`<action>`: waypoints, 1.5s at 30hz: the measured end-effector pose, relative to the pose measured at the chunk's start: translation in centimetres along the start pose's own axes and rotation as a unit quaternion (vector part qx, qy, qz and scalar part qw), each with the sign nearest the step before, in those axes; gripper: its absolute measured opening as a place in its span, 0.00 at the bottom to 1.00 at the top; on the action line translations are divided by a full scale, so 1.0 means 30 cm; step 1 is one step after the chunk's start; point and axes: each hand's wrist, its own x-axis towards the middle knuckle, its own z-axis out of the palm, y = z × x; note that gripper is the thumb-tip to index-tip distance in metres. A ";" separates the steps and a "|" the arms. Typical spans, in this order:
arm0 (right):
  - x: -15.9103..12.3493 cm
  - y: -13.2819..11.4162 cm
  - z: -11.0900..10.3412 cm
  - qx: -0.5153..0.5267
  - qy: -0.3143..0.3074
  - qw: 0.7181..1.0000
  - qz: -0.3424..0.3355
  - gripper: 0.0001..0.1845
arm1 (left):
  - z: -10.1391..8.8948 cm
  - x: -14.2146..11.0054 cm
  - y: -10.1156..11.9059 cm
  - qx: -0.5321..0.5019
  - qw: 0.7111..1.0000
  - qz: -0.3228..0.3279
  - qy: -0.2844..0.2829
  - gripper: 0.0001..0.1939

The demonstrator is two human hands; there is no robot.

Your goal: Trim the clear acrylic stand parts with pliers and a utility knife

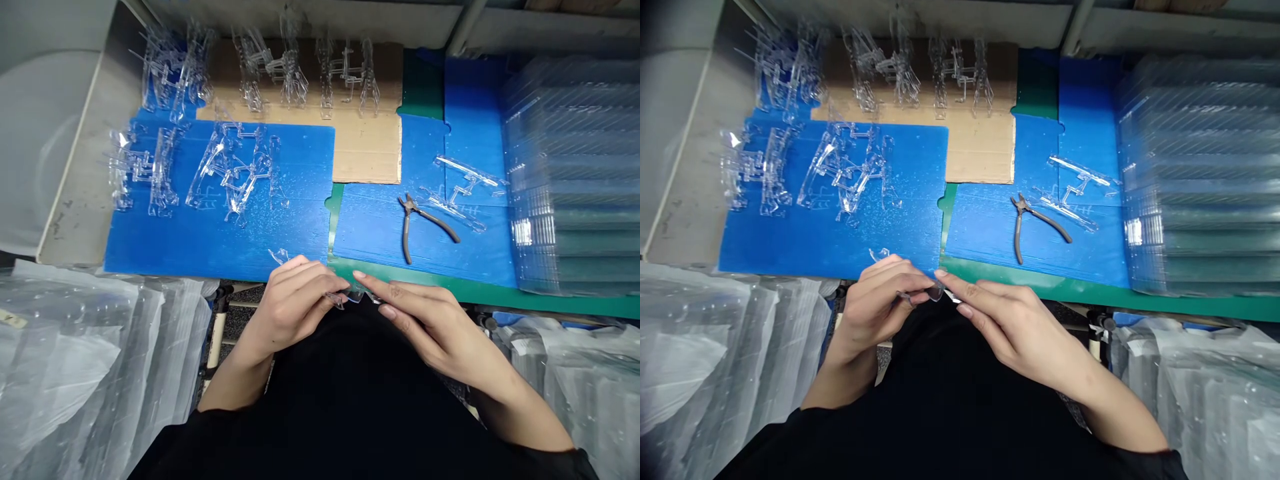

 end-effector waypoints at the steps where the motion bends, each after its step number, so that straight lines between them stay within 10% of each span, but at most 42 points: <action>1: 0.000 0.000 0.000 0.000 0.000 1.000 -0.002 0.31 | 0.000 0.001 0.000 -0.013 1.000 -0.003 -0.001 0.06; 20: 0.000 -0.026 0.000 -0.068 0.013 0.998 -0.008 0.26 | -0.004 -0.010 0.009 -0.024 1.000 -0.009 -0.012 0.06; 30: 0.022 0.062 -0.005 -0.115 0.087 0.985 0.098 0.26 | 0.016 -0.030 0.011 -0.151 0.985 -0.075 -0.033 0.08; 35: 0.002 0.025 0.018 -0.098 0.097 0.990 0.022 0.08 | 0.049 -0.038 0.000 -0.279 0.953 -0.117 -0.003 0.10; 45: -0.024 -0.034 0.037 -0.143 0.103 0.982 -0.063 0.19 | 0.071 -0.022 -0.009 -0.271 0.960 -0.070 -0.016 0.16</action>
